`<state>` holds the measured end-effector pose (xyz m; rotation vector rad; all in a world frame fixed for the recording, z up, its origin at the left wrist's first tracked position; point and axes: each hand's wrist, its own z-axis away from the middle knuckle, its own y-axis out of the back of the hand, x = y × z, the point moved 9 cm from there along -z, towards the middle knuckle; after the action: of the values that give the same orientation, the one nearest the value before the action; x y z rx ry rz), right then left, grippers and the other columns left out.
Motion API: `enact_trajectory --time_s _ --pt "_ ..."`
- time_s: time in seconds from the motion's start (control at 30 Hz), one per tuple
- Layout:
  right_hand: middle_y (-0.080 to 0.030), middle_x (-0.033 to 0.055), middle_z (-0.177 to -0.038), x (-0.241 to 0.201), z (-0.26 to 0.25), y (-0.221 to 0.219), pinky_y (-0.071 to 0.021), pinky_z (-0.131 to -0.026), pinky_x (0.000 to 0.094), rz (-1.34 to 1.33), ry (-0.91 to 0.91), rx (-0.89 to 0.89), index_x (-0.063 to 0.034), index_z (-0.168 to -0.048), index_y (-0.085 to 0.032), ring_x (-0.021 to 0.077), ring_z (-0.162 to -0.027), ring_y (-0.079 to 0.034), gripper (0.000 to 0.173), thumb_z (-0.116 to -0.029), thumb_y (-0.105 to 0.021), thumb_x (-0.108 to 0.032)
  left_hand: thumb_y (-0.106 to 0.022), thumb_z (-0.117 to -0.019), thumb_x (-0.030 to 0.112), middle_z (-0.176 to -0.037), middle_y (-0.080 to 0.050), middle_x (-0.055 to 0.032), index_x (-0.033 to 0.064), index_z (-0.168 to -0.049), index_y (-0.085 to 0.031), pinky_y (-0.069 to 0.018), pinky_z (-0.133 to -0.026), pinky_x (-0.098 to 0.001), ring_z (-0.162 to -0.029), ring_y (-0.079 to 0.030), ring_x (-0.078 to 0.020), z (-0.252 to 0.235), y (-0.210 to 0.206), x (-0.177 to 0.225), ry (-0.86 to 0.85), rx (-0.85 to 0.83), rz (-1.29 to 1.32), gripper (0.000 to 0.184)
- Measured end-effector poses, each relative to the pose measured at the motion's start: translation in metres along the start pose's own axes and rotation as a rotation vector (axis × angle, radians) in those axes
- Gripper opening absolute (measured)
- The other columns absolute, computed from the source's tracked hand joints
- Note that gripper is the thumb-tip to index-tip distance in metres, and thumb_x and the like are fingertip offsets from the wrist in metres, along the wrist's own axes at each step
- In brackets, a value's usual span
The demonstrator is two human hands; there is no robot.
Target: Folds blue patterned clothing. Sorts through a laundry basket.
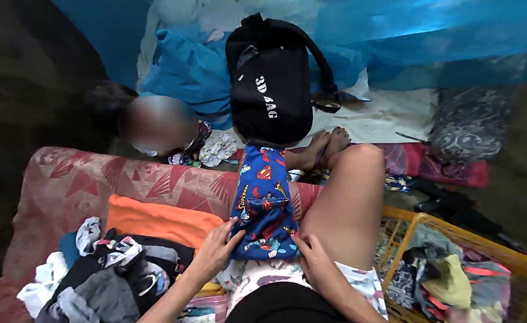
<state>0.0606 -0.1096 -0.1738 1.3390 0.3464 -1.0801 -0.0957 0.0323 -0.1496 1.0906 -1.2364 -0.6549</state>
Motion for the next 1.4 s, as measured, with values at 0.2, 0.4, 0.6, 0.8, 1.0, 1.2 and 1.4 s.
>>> enact_trajectory --time_s 0.2,0.4,0.6,0.8,1.0,1.2,1.4 --pt "-0.069 0.0199 -0.119 -0.037 0.01 0.047 -0.057 -0.088 0.0452 -0.034 0.316 0.181 -0.0033 -0.084 -0.075 0.0342 -0.106 -0.069 0.014 -0.082 -0.063 -0.01 -0.059 -0.0932 0.02 -0.119 -0.07 -0.0114 0.0107 -0.084 -0.066 -0.0448 -0.107 -0.0412 -0.125 -0.059 -0.0285 -0.013 0.065 0.006 0.018 0.148 0.137 0.015" --pt "-0.075 0.0142 -0.114 -0.037 0.01 0.028 -0.0503 -0.099 0.0533 -0.237 0.356 -0.033 -0.0017 -0.086 -0.075 0.0308 -0.112 -0.07 0.018 -0.0843 -0.061 -0.012 -0.059 -0.0872 0.01 -0.102 -0.076 -0.0088 0.006 -0.088 -0.07 -0.0397 -0.115 -0.0409 -0.12 -0.066 -0.0266 -0.008 0.064 0.017 -0.095 -0.056 0.295 0.012" --pt "-0.07 0.0194 -0.094 0.007 -0.04 0.068 -0.0553 -0.074 0.0351 -0.324 -0.107 0.321 0.0099 -0.11 -0.067 0.0189 -0.081 -0.067 0.024 -0.0971 -0.054 -0.004 -0.059 -0.0911 0.003 -0.097 -0.073 -0.0181 -0.0061 -0.102 -0.069 -0.0529 -0.098 -0.0392 -0.098 -0.071 -0.0261 -0.086 0.075 0.002 0.009 0.193 0.311 0.017" --pt "-0.027 0.032 -0.161 0.043 -0.092 0.036 -0.0358 -0.117 0.0486 -0.407 -0.273 0.23 0.0081 -0.156 -0.028 0.0415 -0.147 -0.036 0.069 -0.099 -0.061 -0.013 -0.07 -0.0975 0.032 -0.141 -0.051 -0.0313 -0.0064 -0.146 -0.045 -0.0448 -0.105 -0.0603 -0.127 -0.055 -0.0466 -0.147 0.008 -0.059 0.592 -0.32 0.147 0.067" --pt "-0.034 0.0333 -0.158 0.026 -0.094 -0.001 -0.0296 -0.121 0.0504 -0.26 -0.218 -0.035 0.0048 -0.147 -0.049 0.0478 -0.147 -0.034 0.046 -0.1037 -0.053 -0.009 -0.064 -0.1014 0.03 -0.131 -0.059 -0.0296 -0.007 -0.146 -0.04 -0.0453 -0.104 -0.0572 -0.122 -0.06 -0.0431 -0.144 0.001 -0.038 0.847 -0.548 0.18 0.063" --pt "-0.038 0.0357 -0.154 0.022 -0.09 -0.002 -0.0364 -0.117 0.0522 -0.245 -0.142 0.008 0.0093 -0.14 -0.055 0.0488 -0.143 -0.04 0.042 -0.1 -0.055 -0.003 -0.066 -0.0978 0.04 -0.116 -0.068 -0.027 -0.0092 -0.113 -0.068 -0.0458 -0.103 -0.0568 -0.115 -0.064 -0.0381 -0.156 -0.024 -0.019 0.649 -0.421 0.435 0.052" --pt "-0.047 0.0203 -0.147 0.052 -0.086 0.018 -0.0507 -0.096 0.029 -0.984 -0.374 0.244 0.0058 -0.15 -0.036 0.0155 -0.121 -0.057 0.051 -0.1028 -0.052 -0.007 -0.067 -0.0904 0.001 -0.092 -0.067 -0.006 -0.0054 -0.112 -0.062 -0.0559 -0.078 -0.0289 -0.081 -0.065 -0.0074 -0.104 0.02 -0.004 0.896 -0.114 1.072 0.023"
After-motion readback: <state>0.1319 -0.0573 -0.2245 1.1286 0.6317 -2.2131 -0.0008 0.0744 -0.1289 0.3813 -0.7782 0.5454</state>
